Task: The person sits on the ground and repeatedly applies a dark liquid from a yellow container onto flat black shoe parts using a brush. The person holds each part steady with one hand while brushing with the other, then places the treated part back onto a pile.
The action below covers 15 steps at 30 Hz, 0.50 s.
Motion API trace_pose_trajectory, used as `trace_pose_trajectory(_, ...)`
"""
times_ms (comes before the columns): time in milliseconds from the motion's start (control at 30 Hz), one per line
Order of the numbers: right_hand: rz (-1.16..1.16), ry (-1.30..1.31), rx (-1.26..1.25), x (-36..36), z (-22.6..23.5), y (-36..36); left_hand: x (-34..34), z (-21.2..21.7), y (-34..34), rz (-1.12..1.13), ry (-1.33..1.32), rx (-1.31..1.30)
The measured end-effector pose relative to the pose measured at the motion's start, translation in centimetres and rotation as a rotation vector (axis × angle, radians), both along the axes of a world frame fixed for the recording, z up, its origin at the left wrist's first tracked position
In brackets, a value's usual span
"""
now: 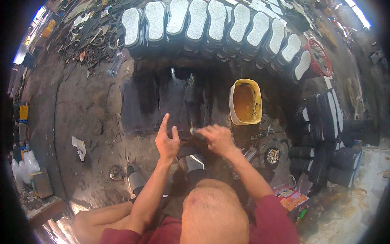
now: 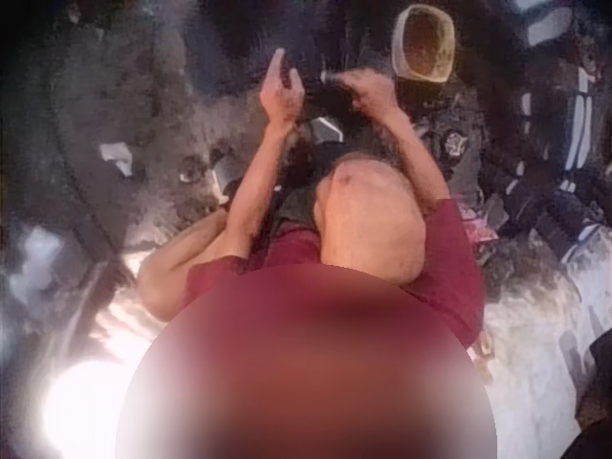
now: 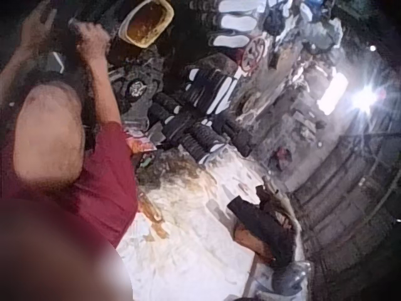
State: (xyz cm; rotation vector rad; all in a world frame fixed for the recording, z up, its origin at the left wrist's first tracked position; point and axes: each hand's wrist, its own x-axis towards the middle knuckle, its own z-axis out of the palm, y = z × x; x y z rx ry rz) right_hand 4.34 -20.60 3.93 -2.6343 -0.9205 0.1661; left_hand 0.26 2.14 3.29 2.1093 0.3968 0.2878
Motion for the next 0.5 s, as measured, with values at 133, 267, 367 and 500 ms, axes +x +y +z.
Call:
trace_pose_trajectory(133, -0.135, 0.198, 0.283, 2.9, 3.3, 1.4, -0.3, -1.5, 0.7, -0.095, -0.093, 0.141)
trace_pose_trajectory(267, -0.369, -0.184, 0.332, 13.2, 4.9, 5.6, -1.5, -2.5, -0.7, -0.374, -0.091, 0.216)
trace_pose_trajectory(367, -0.015, -0.196, -0.346, 16.1, 4.8, 9.5, -2.2, -2.4, -1.9, -0.49, 0.229, 0.333)
trace_pose_trajectory(500, -0.035, -0.01, -0.307, 19.9, 6.5, 10.8, -2.7, -1.6, -2.6, -0.544, 0.331, 0.328)
